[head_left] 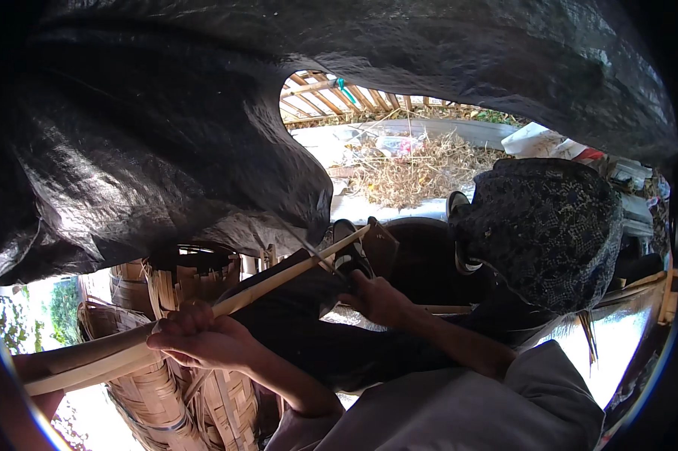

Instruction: The person splits thin strips from a bamboo piece using a machete, then scrapes and trims the length of a bamboo stick with the blade.

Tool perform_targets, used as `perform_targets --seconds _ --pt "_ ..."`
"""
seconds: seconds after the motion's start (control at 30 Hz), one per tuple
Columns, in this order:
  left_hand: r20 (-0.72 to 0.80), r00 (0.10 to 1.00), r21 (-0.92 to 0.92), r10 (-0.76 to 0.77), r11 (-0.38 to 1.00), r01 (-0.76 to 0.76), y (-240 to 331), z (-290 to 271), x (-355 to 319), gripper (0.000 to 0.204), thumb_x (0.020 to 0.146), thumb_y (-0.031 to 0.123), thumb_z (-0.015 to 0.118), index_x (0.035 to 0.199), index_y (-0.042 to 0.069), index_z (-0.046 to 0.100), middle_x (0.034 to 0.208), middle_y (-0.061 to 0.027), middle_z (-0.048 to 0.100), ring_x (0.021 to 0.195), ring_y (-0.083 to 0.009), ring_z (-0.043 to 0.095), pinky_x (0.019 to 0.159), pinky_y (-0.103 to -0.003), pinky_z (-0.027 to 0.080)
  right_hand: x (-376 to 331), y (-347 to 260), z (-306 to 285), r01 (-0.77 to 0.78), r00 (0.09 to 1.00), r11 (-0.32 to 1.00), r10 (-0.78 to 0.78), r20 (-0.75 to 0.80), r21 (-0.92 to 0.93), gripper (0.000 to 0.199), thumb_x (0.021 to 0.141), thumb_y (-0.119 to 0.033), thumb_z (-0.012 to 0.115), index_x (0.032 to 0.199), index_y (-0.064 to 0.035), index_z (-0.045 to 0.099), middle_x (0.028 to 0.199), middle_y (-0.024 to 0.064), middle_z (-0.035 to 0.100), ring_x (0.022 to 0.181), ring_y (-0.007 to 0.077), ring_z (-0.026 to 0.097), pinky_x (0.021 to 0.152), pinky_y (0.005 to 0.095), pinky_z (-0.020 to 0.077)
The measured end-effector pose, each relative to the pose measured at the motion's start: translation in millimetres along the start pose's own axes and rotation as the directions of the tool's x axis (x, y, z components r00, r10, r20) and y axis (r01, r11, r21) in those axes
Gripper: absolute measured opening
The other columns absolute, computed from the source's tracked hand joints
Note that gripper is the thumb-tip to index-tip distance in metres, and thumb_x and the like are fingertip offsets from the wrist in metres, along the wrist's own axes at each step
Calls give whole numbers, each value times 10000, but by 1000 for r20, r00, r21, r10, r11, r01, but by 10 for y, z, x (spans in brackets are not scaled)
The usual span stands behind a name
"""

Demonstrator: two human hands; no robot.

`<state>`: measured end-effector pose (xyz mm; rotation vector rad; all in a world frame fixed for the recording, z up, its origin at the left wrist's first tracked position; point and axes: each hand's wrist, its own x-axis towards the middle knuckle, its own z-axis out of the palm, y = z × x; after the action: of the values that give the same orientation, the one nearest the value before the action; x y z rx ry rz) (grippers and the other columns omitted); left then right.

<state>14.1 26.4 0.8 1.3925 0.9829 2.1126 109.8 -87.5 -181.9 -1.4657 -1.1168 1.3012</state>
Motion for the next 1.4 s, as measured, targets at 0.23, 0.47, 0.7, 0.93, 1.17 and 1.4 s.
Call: perform_targets --seconds 0.23,0.47,0.7,0.93,1.17,1.4 --pt "-131 991 111 34 994 -20 135 139 -96 438 915 403 378 574 156 255 486 59 199 414 -33 189 377 -192 189 -196 -252 94 144 989 985 -141 -34 97 284 894 -291 431 925 -10 462 599 227 537 639 427 545 550 474 421" --pt "-92 995 112 43 993 -33 208 130 -173 447 906 426 385 573 152 264 470 63 191 401 -35 201 367 -195 201 -286 -394 -20 111 993 968 -101 -56 224 289 895 -282 416 811 -23 511 588 217 528 639 419 542 534 458 419" --pt "-87 996 78 18 997 -11 244 107 -199 448 925 412 330 573 160 214 489 67 139 419 -37 134 389 -195 154 -152 -793 -101 70 996 986 -77 42 149 220 887 -223 436 834 -17 496 559 201 508 567 387 549 483 412 414" --pt "-80 996 -17 -43 999 41 186 -36 -103 450 923 416 333 577 155 212 531 58 140 449 -49 107 399 -213 124 19 -770 35 179 983 984 -178 40 -20 193 868 -222 468 903 -38 517 578 186 534 579 386 555 487 432 425" --pt "-135 990 -7 -47 999 47 206 -144 -82 451 920 417 338 573 148 233 536 54 149 452 -52 116 395 -217 123 -101 566 -85 -270 957 957 253 -143 -110 332 887 -334 418 773 -38 516 600 211 556 623 390 580 519 469 455" --pt "111 992 -180 -63 980 82 243 -83 -172 432 917 451 296 625 134 301 514 47 191 438 -51 129 392 -205 133 -146 1035 -57 -608 755 733 653 -65 306 428 896 -375 394 783 8 550 590 145 556 530 209 590 501 356 448"
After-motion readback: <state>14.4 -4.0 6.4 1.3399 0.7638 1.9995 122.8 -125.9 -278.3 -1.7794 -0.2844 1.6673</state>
